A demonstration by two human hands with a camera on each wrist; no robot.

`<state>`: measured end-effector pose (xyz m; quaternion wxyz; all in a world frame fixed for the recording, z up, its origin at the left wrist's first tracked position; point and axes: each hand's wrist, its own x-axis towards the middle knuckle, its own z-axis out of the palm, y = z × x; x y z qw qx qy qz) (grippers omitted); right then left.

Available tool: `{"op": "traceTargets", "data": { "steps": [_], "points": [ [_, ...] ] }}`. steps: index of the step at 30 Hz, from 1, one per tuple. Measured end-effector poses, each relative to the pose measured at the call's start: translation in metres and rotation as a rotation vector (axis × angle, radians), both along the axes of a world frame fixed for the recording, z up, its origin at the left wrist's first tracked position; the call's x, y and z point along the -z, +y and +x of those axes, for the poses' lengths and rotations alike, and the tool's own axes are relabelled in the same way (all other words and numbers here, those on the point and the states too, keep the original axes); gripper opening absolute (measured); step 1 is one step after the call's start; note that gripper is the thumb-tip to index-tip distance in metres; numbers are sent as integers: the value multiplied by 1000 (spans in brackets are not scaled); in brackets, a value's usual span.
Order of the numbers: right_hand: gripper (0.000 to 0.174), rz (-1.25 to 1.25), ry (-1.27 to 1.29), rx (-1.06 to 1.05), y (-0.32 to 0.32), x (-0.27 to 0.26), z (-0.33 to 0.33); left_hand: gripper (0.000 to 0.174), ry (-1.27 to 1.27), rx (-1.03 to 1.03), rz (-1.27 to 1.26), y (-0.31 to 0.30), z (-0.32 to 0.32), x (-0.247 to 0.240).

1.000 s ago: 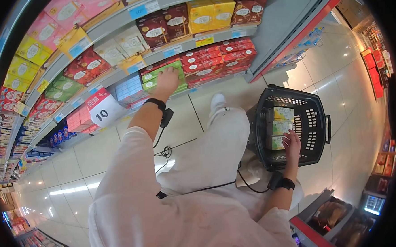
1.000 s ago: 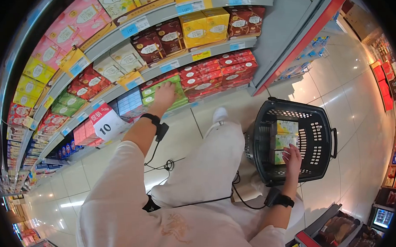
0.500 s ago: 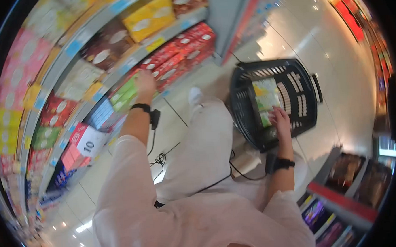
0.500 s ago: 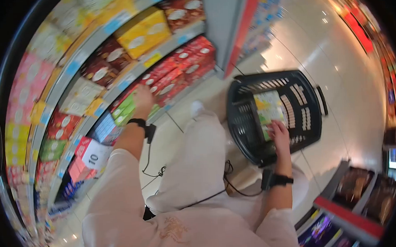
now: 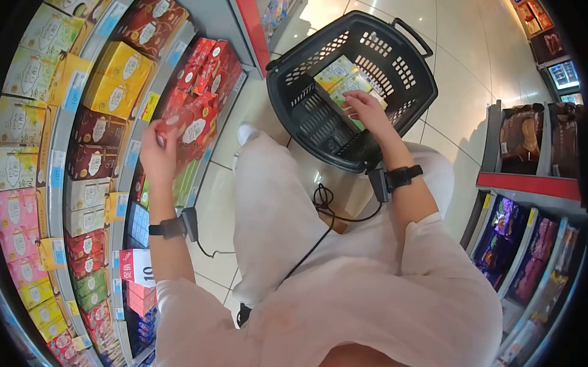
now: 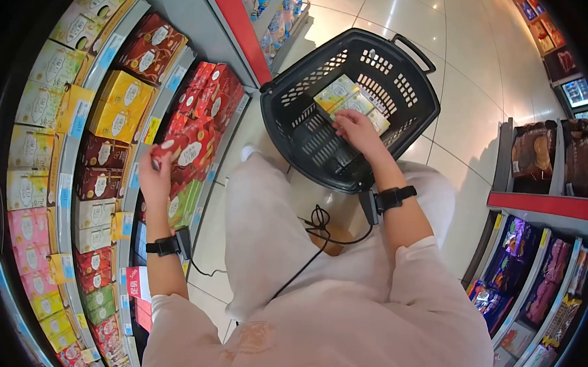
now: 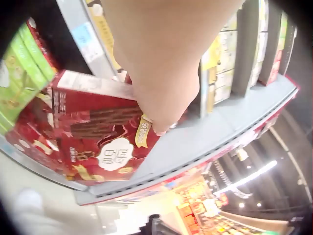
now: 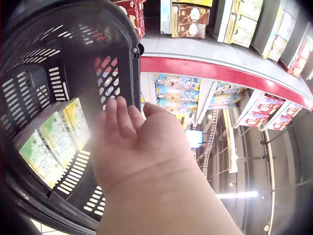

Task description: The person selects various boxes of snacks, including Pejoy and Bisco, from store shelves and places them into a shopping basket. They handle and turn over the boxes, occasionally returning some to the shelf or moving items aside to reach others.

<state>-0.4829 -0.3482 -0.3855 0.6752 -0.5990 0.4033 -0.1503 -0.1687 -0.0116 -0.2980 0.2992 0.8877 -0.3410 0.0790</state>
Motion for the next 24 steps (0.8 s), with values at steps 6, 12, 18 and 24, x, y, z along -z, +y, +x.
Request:
{"op": "traceTargets", "data": {
  "steps": [6,12,18,24],
  "points": [
    [40,-14,23,-158,23,-23,9,35,35,238,-176,-50,-31,-86],
    [55,-78,-548,-212,43,-37,8,53,785,616,-396,-156,-67,-90],
    [41,497,-273,66,13,-17,-36,73,447,436,-165,-230,-81,-7],
    [30,649,73,277,14,19,-30,61,635,403,-66,-230,-98,60]
  ]
}}
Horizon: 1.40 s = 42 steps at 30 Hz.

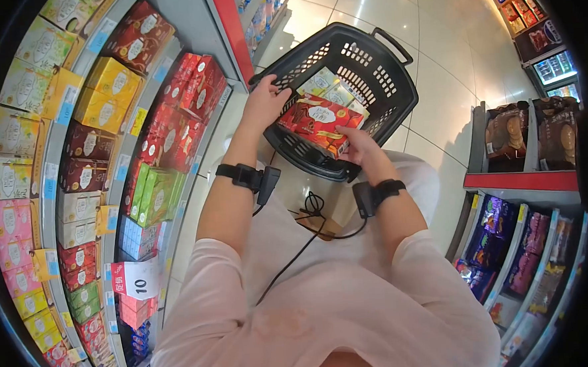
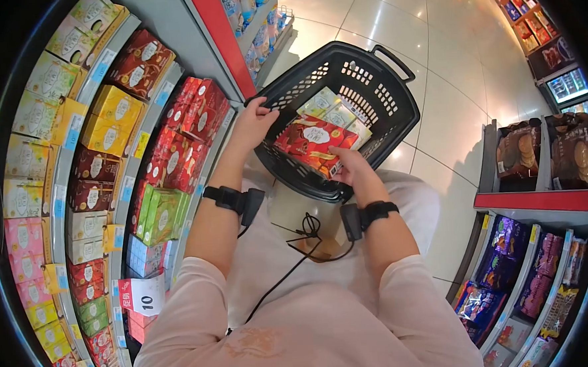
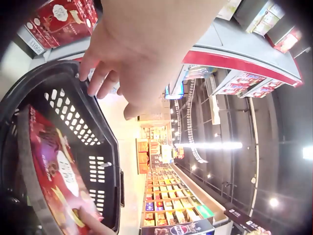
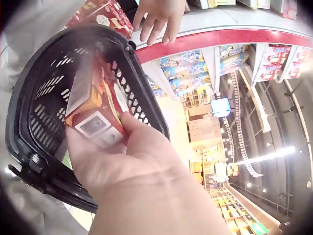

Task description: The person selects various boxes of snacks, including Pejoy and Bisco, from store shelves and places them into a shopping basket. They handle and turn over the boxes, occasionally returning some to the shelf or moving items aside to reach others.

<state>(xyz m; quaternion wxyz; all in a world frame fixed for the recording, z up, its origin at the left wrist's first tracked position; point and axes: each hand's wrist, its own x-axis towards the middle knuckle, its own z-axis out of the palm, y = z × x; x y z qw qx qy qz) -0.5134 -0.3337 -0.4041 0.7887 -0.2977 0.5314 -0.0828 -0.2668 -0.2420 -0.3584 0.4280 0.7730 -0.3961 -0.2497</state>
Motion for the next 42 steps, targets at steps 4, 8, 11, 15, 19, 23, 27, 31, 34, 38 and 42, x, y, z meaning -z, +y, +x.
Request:
{"op": "traceTargets", "data": {
  "steps": [4,8,11,15,19,23,27,31,34,38,42],
  "points": [
    [30,174,85,70,-1,54,22,52,4,-37,-90,4,-1,-15],
    [30,257,162,1,-16,139,31,52,77,-57,-46,5,6,-7],
    [36,190,169,-144,-47,275,19,50,161,-86,-82,7,9,-10],
    [42,-256,346,-498,-45,306,11,49,190,-100,-64,10,7,-22],
    [40,-591,237,-704,-30,308,13,46,160,-61,-51,7,4,-26],
    [38,-394,308,-487,-13,330,26,46,147,-19,-37,4,5,-25],
    [36,-157,303,-219,-6,321,42,45,170,-13,-22,1,14,-25],
    [34,2,266,-33,-10,315,54,45,169,-52,-3,3,17,-33],
    [33,92,232,53,-11,310,63,47,143,1,62,8,20,-29],
    [31,205,148,171,-17,285,65,46,57,84,131,12,18,-18],
    [32,448,2,-122,-44,262,62,46,-37,100,238,17,17,-24]
  ]
}}
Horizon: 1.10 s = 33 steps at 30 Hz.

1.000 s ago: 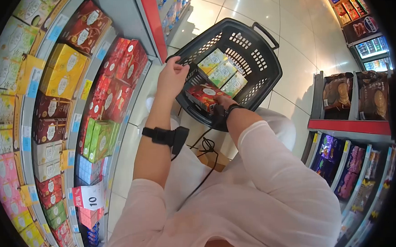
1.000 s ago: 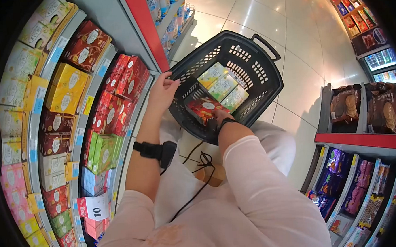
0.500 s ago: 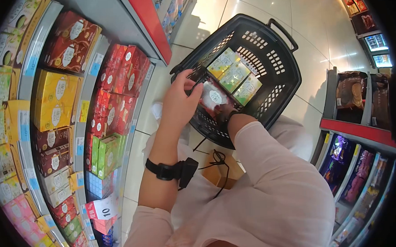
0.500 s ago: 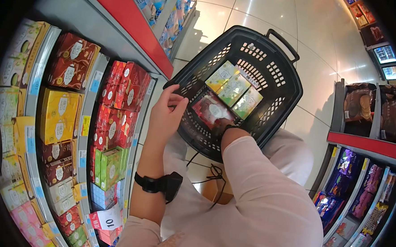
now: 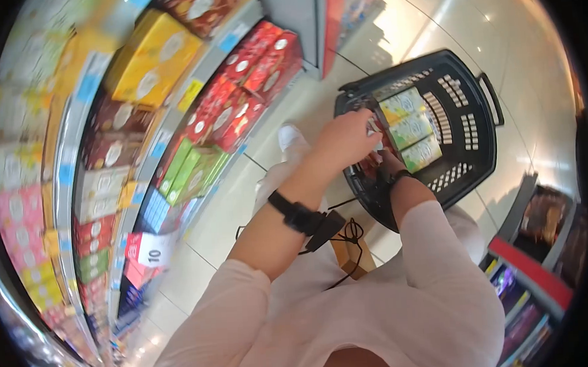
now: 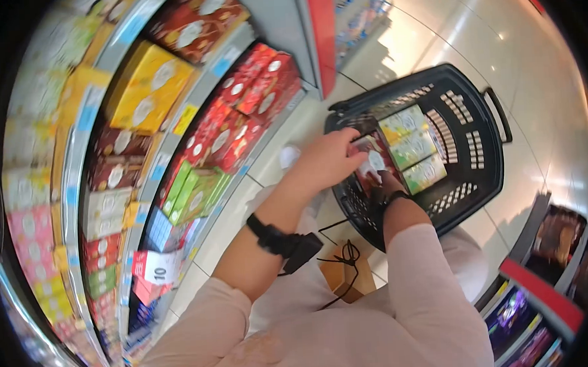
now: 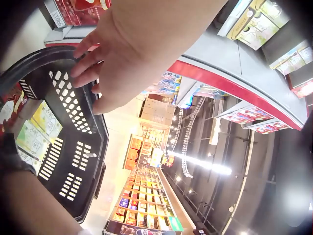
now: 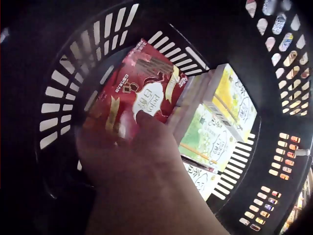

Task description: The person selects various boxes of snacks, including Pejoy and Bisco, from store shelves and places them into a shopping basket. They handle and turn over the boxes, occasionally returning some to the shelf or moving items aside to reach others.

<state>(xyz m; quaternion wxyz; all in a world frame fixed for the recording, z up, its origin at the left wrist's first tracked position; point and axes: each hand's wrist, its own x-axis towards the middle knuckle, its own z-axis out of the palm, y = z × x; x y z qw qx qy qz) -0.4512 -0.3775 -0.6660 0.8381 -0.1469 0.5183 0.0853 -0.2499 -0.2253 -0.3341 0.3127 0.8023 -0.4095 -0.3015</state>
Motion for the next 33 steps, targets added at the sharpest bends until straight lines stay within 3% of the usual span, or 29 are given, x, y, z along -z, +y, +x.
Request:
{"op": "traceTargets", "data": {
  "steps": [1,3,6,8,11,15,18,24,26,28,31,33],
  "points": [
    [32,-12,-11,-35,2,-19,12,46,4,32,41,0,0,2],
    [41,-347,182,-70,-3,-65,24,45,5,47,62,-1,0,5],
    [36,-434,148,-244,-10,-126,42,43,-69,33,41,4,2,17],
    [33,-473,81,-254,-15,-148,47,39,-130,-1,48,8,4,26],
    [37,-720,10,-346,19,-255,51,36,-141,-27,70,16,6,29],
    [31,-728,-205,-336,62,-313,27,35,-190,-29,148,33,10,40],
    [28,-717,-383,-403,89,-330,3,33,-233,-35,212,50,14,47],
    [24,-783,-463,-404,129,-341,-9,31,-294,-140,296,84,23,43],
    [24,-843,-667,-464,129,-340,-4,33,-292,-194,326,89,33,56],
    [22,-829,-710,-427,131,-341,-1,36,-318,-239,358,94,44,55],
    [19,-891,-783,-463,131,-338,1,40,-398,-163,380,92,87,82],
    [19,-877,-795,-488,129,-341,0,43,-380,-167,479,87,109,66]
  ]
}}
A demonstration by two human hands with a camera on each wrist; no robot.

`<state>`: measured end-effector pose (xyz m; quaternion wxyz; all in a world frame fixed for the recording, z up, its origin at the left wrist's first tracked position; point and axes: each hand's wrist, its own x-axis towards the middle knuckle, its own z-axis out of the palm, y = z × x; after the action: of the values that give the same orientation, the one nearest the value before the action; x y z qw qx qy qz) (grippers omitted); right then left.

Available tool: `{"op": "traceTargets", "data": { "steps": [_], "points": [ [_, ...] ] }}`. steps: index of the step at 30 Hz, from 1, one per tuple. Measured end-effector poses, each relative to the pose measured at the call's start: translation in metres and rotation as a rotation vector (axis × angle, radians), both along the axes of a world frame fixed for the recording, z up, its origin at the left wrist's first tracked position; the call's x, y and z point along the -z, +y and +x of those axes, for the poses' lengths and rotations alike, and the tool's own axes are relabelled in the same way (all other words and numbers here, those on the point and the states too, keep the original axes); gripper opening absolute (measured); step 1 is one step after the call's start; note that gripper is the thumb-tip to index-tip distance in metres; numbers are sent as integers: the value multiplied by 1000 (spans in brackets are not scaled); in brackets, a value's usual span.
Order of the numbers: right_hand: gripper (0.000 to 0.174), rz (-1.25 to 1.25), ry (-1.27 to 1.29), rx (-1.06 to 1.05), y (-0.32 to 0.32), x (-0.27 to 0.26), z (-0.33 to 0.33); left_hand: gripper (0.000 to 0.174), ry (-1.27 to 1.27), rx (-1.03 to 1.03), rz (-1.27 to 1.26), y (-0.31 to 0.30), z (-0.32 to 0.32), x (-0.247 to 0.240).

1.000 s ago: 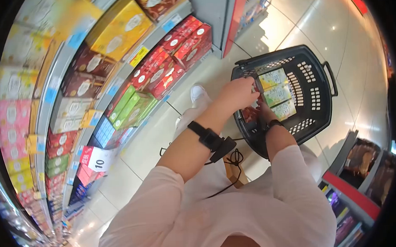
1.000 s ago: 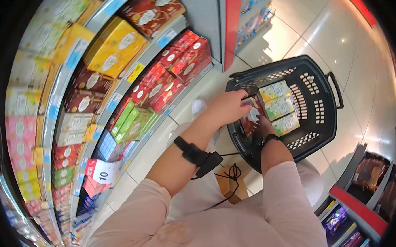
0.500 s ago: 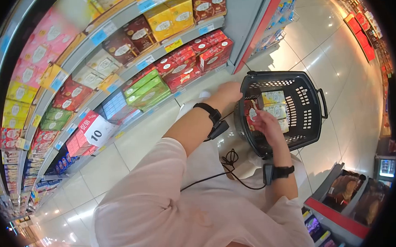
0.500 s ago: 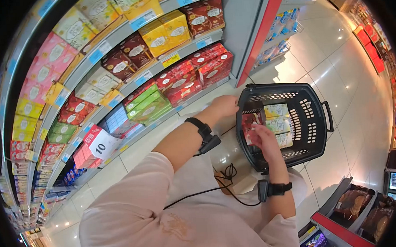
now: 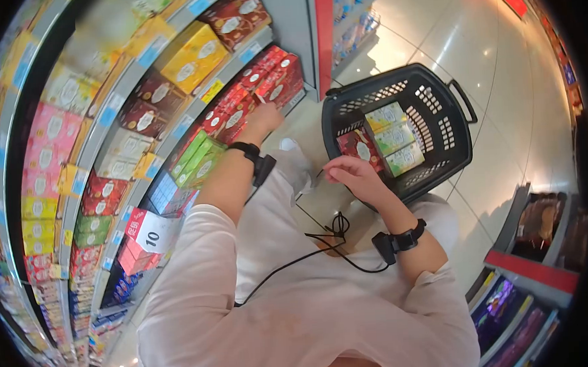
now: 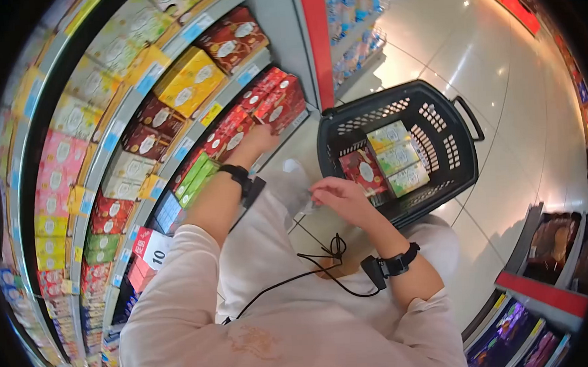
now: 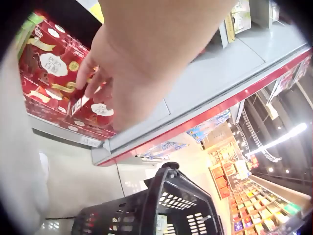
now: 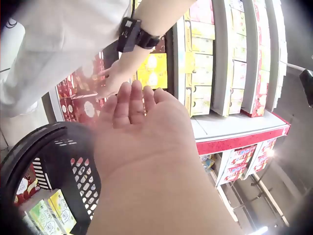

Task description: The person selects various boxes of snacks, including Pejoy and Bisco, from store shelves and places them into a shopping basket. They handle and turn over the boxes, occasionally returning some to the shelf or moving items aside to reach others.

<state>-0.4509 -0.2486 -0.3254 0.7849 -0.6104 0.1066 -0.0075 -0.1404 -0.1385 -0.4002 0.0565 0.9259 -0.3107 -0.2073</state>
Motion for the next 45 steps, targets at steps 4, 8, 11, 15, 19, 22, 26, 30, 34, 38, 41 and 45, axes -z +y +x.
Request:
{"op": "traceTargets", "data": {
  "steps": [4,8,11,15,19,22,26,30,34,38,41,45],
  "points": [
    [19,86,-2,-65,-4,1,1,56,-25,-125,34,-7,41,-1],
    [19,95,50,-74,-10,5,2,66,-175,-293,-85,-9,64,36],
    [19,123,11,-69,-16,12,3,66,-286,-286,-116,-8,68,63],
    [17,137,122,-30,-22,8,3,67,-206,-291,-60,-10,70,60],
    [19,174,115,17,-26,7,6,67,-230,-356,-4,-20,66,55],
    [18,173,99,21,-25,11,6,60,-198,-321,25,-24,53,39],
    [17,154,63,25,-23,11,2,55,-187,-313,-114,-20,44,20],
    [16,103,26,43,-25,14,3,53,-230,-306,-326,-5,31,-12],
    [14,34,-34,104,-28,20,6,47,-328,-324,-729,17,20,-32],
    [14,-52,-66,229,-29,26,7,44,-400,-347,-870,37,-14,-84],
    [20,-166,-46,329,-30,38,8,40,-176,-375,-1055,41,-21,-114],
    [43,-433,-22,558,-32,34,6,38,159,-326,-1200,14,-36,-125]
  ]
}}
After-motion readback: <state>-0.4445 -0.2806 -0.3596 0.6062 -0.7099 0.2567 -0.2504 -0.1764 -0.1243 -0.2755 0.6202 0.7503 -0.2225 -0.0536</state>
